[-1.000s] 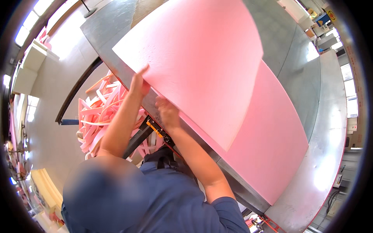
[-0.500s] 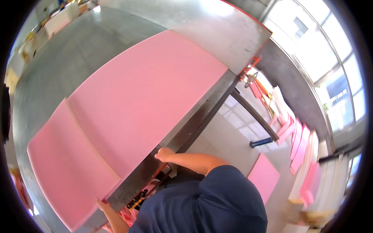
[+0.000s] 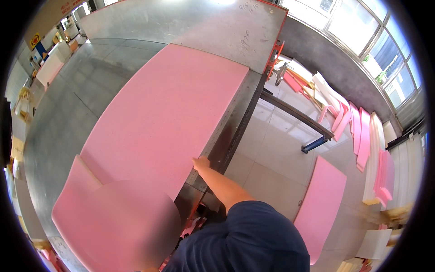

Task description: The person positions large pink foam sheets on a hydraulic guillotine cutter, aligns them, and cuts them into smaller rectangular pieces. The person removes the cut strips and stacks the finished pieces. The person briefly consults a notebook before resuming cutting.

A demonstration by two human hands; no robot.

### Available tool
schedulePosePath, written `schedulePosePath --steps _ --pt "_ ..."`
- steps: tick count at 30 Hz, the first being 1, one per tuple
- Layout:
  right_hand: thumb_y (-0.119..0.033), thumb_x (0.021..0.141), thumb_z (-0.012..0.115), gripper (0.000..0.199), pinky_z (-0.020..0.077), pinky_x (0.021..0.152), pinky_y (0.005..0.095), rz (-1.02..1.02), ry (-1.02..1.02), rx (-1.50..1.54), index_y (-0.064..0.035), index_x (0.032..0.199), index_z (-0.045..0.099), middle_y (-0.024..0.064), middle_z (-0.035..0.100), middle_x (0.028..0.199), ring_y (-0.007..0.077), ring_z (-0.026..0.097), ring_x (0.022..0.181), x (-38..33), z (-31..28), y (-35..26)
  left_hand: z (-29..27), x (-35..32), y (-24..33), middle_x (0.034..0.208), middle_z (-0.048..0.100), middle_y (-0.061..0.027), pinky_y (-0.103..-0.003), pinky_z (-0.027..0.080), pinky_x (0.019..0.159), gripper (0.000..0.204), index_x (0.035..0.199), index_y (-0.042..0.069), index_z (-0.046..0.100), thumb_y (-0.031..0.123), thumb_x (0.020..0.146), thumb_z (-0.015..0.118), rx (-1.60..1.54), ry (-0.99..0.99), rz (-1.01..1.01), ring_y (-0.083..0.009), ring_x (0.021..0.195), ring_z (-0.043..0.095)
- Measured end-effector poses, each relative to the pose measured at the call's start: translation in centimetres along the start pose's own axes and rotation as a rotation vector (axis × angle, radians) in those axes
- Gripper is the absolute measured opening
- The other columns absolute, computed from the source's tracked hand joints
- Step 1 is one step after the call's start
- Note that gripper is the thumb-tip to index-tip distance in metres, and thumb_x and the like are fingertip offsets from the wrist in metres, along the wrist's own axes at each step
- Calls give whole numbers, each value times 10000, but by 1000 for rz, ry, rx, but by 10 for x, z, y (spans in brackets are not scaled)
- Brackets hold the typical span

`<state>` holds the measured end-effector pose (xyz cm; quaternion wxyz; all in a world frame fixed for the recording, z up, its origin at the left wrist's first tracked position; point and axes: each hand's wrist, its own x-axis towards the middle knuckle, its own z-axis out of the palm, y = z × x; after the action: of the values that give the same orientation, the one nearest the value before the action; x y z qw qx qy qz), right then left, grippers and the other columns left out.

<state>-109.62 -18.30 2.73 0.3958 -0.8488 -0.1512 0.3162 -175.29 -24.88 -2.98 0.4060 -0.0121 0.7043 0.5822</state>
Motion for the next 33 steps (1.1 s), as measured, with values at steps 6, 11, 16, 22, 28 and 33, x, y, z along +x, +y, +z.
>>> schedulePosePath --steps 6,11,16,22,28,33 --pt "-356 850 720 517 535 883 411 -86 203 159 36 1163 592 214 682 1072 333 671 1050 -25 -1 -82 -17 -4 32 1180 654 -95 -402 556 807 599 1265 39 590 466 865 717 -33 -46 35 -272 1001 635" --pt "-228 841 687 686 477 1008 440 -134 383 93 31 1412 408 261 600 1282 375 590 1209 65 20 -44 -3 -5 6 1194 650 -98 -399 557 807 599 1273 38 587 465 871 707 -27 -109 -32 -271 1005 635" --pt "-175 831 642 703 463 1027 444 -139 405 103 -21 1465 379 267 592 1302 400 574 1219 114 17 4 5 -25 -45 1209 646 -100 -395 559 806 599 1281 37 584 465 877 697 -25 -143 -99 -270 1009 634" --pt "-211 832 627 644 472 1013 448 -182 340 127 -41 1419 422 255 614 1274 400 595 1192 124 -4 31 -38 -37 -84 1226 640 -103 -391 560 805 599 1290 36 581 464 884 685 -108 -146 -118 -270 1014 634" --pt "-334 861 608 447 554 823 457 -138 125 -423 75 1035 654 306 679 1021 420 700 916 91 -26 68 -119 30 -130 976 704 -75 -322 536 634 449 1116 53 637 351 821 797 -322 -139 -376 -231 779 641" --pt "-174 936 628 286 610 578 385 117 13 -16 111 944 638 235 693 898 282 720 721 82 -33 31 -74 35 -155 1118 683 -70 -382 568 836 480 1175 104 637 404 833 789 -302 -110 -377 -240 993 655"
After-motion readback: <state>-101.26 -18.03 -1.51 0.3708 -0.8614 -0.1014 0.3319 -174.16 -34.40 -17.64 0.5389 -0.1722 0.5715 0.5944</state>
